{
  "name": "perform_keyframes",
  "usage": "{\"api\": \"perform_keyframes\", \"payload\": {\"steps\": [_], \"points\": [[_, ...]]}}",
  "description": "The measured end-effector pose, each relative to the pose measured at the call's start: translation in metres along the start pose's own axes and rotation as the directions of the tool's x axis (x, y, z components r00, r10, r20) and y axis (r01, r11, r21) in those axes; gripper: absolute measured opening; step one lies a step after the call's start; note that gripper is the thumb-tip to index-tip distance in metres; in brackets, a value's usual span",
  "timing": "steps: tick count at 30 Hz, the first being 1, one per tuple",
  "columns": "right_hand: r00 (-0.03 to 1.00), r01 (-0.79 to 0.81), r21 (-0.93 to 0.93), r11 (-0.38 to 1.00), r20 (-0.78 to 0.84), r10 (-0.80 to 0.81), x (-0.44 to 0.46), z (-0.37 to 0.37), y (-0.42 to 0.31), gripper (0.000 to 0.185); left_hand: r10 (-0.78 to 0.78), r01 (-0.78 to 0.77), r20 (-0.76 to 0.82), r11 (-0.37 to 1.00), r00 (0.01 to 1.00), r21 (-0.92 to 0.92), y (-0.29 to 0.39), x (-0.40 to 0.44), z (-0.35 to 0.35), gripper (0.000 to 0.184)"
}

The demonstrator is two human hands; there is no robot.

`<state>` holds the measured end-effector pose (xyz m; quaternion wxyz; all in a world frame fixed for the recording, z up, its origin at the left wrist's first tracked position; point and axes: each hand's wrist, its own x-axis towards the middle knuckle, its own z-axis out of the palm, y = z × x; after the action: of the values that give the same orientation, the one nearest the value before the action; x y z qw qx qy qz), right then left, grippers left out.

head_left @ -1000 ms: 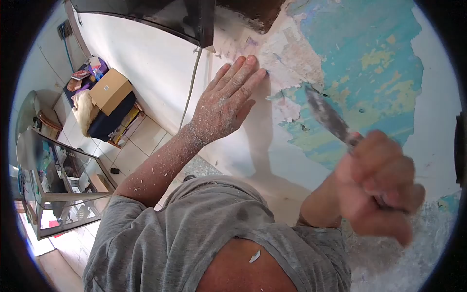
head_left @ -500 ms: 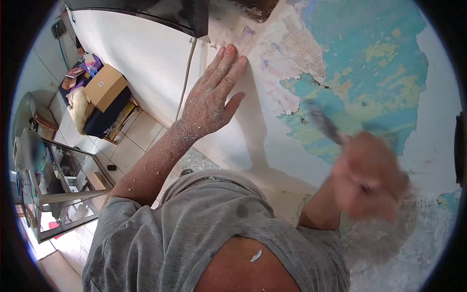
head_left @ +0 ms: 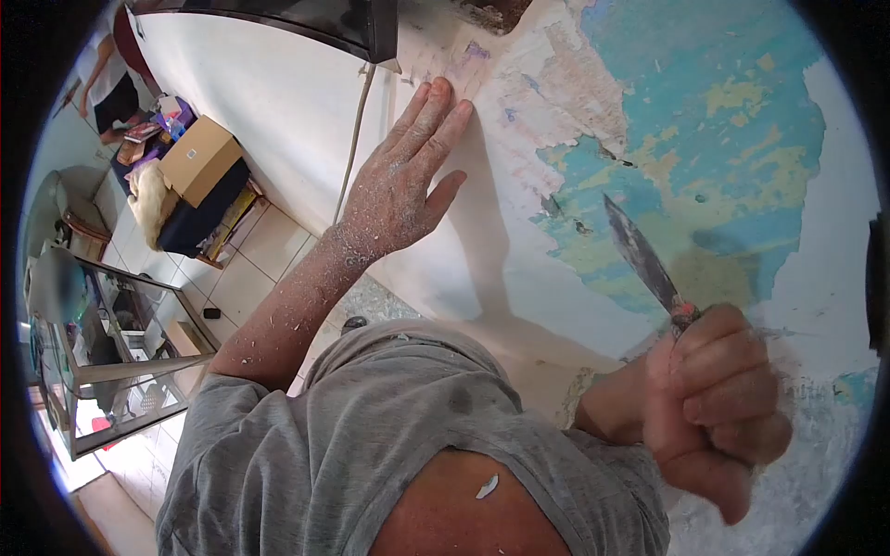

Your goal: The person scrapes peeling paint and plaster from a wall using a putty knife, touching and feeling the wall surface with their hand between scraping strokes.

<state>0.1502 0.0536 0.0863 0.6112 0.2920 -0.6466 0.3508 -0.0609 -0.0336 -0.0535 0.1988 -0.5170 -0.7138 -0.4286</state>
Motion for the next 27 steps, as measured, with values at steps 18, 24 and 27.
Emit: {"api": "perform_keyframes", "payload": {"steps": [18,24,27], "points": [[0.979,-0.137,0.070,0.988,0.162,0.124,-0.012,-0.015,0.015,0.054,0.035,-0.036,-0.027,0.999,0.999,-0.034,-0.003,-0.001,0.001,0.079],[0.912,-0.254,-0.072,0.965,0.316,0.263,-0.038,-0.030,0.040,0.051,0.025,-0.024,0.024,0.999,0.999,-0.032,-0.004,0.000,-0.005,0.079],[0.974,-0.077,0.051,0.996,0.218,0.065,-0.005,-0.008,0.020,0.051,-0.013,0.016,0.063,0.999,0.998,-0.050,0.002,-0.001,-0.015,0.068]]}}
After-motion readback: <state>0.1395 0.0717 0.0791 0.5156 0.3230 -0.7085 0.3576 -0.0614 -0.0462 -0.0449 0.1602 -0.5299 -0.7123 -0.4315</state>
